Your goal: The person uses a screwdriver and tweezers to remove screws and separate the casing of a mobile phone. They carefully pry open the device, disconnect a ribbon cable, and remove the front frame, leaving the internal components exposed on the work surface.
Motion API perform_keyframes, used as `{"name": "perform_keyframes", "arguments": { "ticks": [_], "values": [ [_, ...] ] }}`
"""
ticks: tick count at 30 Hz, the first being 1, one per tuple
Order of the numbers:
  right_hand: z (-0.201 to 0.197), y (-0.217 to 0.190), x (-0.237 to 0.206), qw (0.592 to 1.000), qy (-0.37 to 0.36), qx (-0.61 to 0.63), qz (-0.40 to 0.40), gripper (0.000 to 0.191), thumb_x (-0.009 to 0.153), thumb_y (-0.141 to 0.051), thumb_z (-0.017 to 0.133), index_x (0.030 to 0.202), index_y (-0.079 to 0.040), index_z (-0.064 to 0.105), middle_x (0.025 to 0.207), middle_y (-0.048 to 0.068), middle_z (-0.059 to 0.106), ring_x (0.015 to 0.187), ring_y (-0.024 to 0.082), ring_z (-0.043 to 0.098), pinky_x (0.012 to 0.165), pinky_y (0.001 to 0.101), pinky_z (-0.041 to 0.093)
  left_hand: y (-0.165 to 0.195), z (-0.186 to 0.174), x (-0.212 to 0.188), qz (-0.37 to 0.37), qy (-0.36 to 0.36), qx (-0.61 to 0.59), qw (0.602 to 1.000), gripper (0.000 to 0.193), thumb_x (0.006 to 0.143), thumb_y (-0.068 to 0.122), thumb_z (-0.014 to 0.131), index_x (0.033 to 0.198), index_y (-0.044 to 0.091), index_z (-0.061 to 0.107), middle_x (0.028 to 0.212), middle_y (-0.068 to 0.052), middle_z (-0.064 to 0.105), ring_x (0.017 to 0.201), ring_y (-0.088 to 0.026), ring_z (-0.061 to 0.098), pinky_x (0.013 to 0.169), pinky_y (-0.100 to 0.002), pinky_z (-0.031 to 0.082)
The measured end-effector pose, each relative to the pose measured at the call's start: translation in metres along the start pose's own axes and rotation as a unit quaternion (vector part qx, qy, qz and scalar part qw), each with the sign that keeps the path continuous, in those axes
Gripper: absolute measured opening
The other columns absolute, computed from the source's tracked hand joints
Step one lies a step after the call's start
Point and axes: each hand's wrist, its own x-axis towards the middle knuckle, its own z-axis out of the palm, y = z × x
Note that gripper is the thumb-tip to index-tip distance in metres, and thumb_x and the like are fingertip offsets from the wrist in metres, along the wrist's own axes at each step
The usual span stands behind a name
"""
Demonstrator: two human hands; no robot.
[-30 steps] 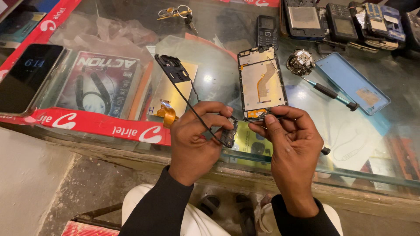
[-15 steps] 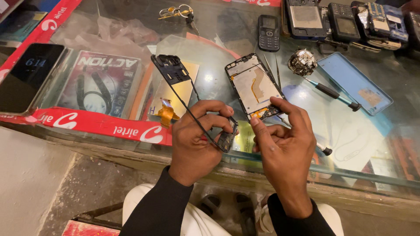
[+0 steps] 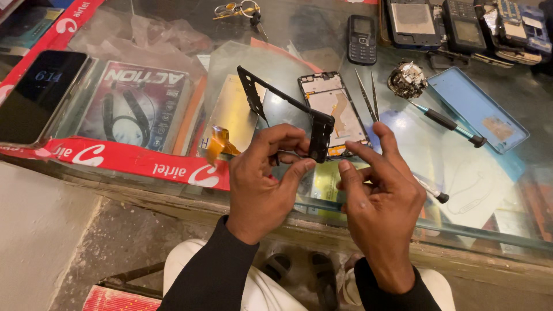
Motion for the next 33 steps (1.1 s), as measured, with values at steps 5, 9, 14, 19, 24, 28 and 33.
{"name": "perform_keyframes", "arguments": {
  "ticks": [5,9,14,19,24,28,33],
  "values": [
    [-0.003,0.005,-0.004,0.999,-0.031,-0.010,-0.034,0.015,0.093,-0.001,0.076,0.108,-0.002,0.079,0.101,0.006,0.077,0.070,0.005,0.059,0.059,0.0196,0.045,-0.001,-0.003,-0.002,0.029,-0.009,0.098,0.995,0.027,0.090,-0.002,0.079,0.114,0.002,0.068,0.106,-0.007,0.076,0.091,-0.013,0.076,0.079,-0.025,0.062],
    [-0.006,0.010,-0.005,0.998,-0.048,0.043,-0.018,0.015,0.094,0.000,0.074,0.109,-0.003,0.078,0.102,0.004,0.075,0.075,0.004,0.059,0.061,0.0195,0.046,0.000,-0.002,0.000,0.035,-0.022,0.105,0.994,0.027,0.090,-0.001,0.080,0.114,0.003,0.068,0.104,-0.007,0.076,0.090,-0.014,0.076,0.082,-0.027,0.062],
    [-0.011,0.019,-0.006,0.957,-0.010,0.274,0.093,0.021,0.098,0.003,0.064,0.119,0.000,0.060,0.111,0.009,0.069,0.065,0.008,0.055,0.047,0.0231,0.043,0.005,-0.002,-0.002,0.000,-0.026,0.069,0.997,0.037,0.087,-0.005,0.072,0.122,0.005,0.064,0.104,-0.004,0.076,0.095,-0.014,0.077,0.085,-0.026,0.062],
    [-0.015,0.026,0.000,0.918,-0.007,0.387,0.087,0.019,0.104,0.001,0.056,0.121,0.000,0.049,0.109,0.012,0.065,0.070,0.013,0.060,0.049,0.0258,0.049,0.005,-0.005,0.003,0.142,-0.053,0.165,0.975,0.032,0.079,-0.012,0.071,0.103,0.009,0.072,0.105,-0.003,0.074,0.110,-0.022,0.070,0.097,-0.033,0.057],
    [-0.015,0.026,0.000,0.946,-0.045,0.296,0.123,0.021,0.099,0.001,0.062,0.120,0.005,0.060,0.097,0.013,0.072,0.069,0.012,0.063,0.053,0.0255,0.053,0.002,-0.003,0.001,0.140,-0.054,0.143,0.978,0.029,0.083,-0.011,0.072,0.101,0.012,0.074,0.107,-0.003,0.074,0.109,-0.022,0.070,0.096,-0.033,0.058],
    [-0.016,0.027,-0.003,0.964,-0.100,0.221,0.111,0.026,0.091,0.000,0.072,0.116,0.005,0.073,0.094,0.009,0.076,0.070,0.010,0.066,0.058,0.0232,0.055,-0.001,-0.003,-0.003,0.139,-0.059,0.149,0.977,0.030,0.082,-0.010,0.073,0.100,0.014,0.076,0.109,-0.003,0.071,0.106,-0.021,0.071,0.090,-0.032,0.060],
    [-0.019,0.033,-0.004,0.968,-0.131,0.192,0.093,0.030,0.087,-0.001,0.077,0.117,0.004,0.076,0.084,0.005,0.075,0.069,0.008,0.067,0.060,0.0214,0.055,-0.005,-0.004,-0.003,0.187,-0.064,0.143,0.970,0.031,0.082,-0.009,0.075,0.103,0.015,0.075,0.112,-0.002,0.069,0.109,-0.023,0.070,0.092,-0.034,0.059]
  ]
}}
